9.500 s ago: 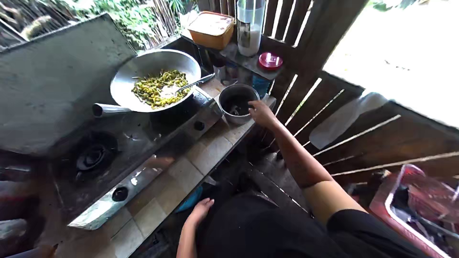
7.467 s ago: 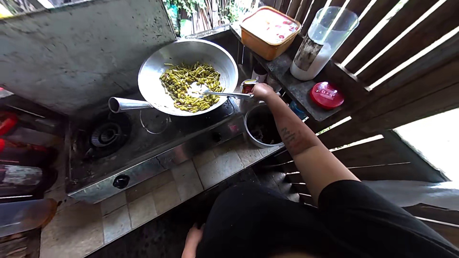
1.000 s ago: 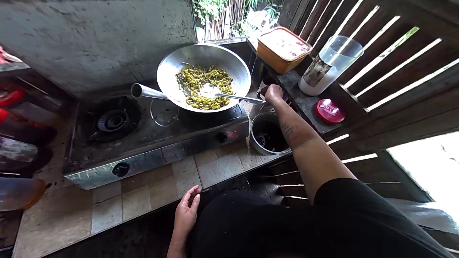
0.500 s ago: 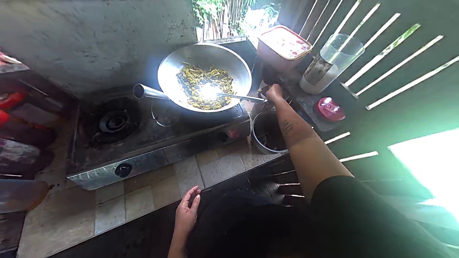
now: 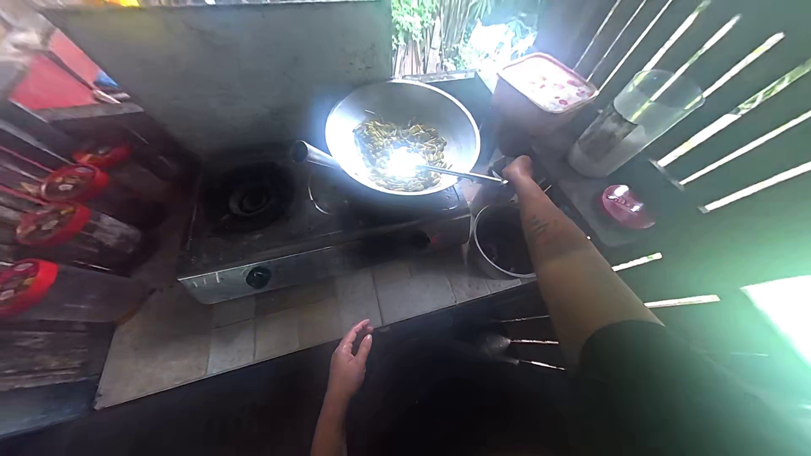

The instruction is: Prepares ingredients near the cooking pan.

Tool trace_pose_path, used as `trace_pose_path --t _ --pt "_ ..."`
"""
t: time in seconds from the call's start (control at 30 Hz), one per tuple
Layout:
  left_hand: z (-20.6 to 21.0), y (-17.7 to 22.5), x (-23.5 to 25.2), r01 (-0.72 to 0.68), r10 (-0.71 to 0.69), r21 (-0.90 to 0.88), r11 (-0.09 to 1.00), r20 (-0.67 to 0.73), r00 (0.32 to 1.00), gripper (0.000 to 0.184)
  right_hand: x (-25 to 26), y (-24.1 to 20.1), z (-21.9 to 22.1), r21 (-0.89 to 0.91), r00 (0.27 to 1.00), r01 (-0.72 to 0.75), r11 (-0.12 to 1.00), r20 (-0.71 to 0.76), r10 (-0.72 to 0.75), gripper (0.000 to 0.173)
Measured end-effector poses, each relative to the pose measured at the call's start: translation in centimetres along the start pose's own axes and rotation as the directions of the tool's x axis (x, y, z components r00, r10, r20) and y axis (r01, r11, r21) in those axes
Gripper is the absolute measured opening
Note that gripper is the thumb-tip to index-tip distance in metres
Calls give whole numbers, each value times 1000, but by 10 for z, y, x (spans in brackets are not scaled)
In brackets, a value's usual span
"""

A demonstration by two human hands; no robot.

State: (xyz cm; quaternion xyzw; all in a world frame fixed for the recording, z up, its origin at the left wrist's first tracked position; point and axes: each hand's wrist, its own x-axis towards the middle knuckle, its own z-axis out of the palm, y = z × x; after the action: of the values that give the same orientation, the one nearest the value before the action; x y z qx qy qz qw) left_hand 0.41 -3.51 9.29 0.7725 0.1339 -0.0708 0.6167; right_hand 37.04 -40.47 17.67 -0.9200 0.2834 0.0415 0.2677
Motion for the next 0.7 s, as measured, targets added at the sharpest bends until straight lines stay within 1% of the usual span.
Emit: trace_pose_path --t 0.17,0.27,0.37,0.43,0.57,0.67,0.7 --pt "-3 -1 -4 1 -1 -17 1000 -10 1000 37 11 2 0 -23 998 -9 1000 61 10 51" --pt "-4 -3 -6 -1 1 -26 1000 -19 1000 37 14 2 1 -22 998 -12 1000 66 13 53" --pt "-6 -5 -9 3 -4 -37 999 -30 1000 38 21 7 2 -2 997 54 999 57 -54 64" --pt "-7 -8 -12 3 -4 -38 999 -34 999 38 21 8 1 -22 995 95 995 44 -94 66" --pt "-11 -11 -14 -18 17 -16 1000 -36 999 39 1 7 -3 -96 979 191 977 -49 -197 61" --pt "-15 -9 -13 -41 41 15 999 -9 999 39 -24 11 -3 -146 942 291 945 -127 -310 53" --pt "-16 -6 -12 -56 56 29 998 11 998 40 -33 16 -3 -137 929 318 938 -155 -337 52"
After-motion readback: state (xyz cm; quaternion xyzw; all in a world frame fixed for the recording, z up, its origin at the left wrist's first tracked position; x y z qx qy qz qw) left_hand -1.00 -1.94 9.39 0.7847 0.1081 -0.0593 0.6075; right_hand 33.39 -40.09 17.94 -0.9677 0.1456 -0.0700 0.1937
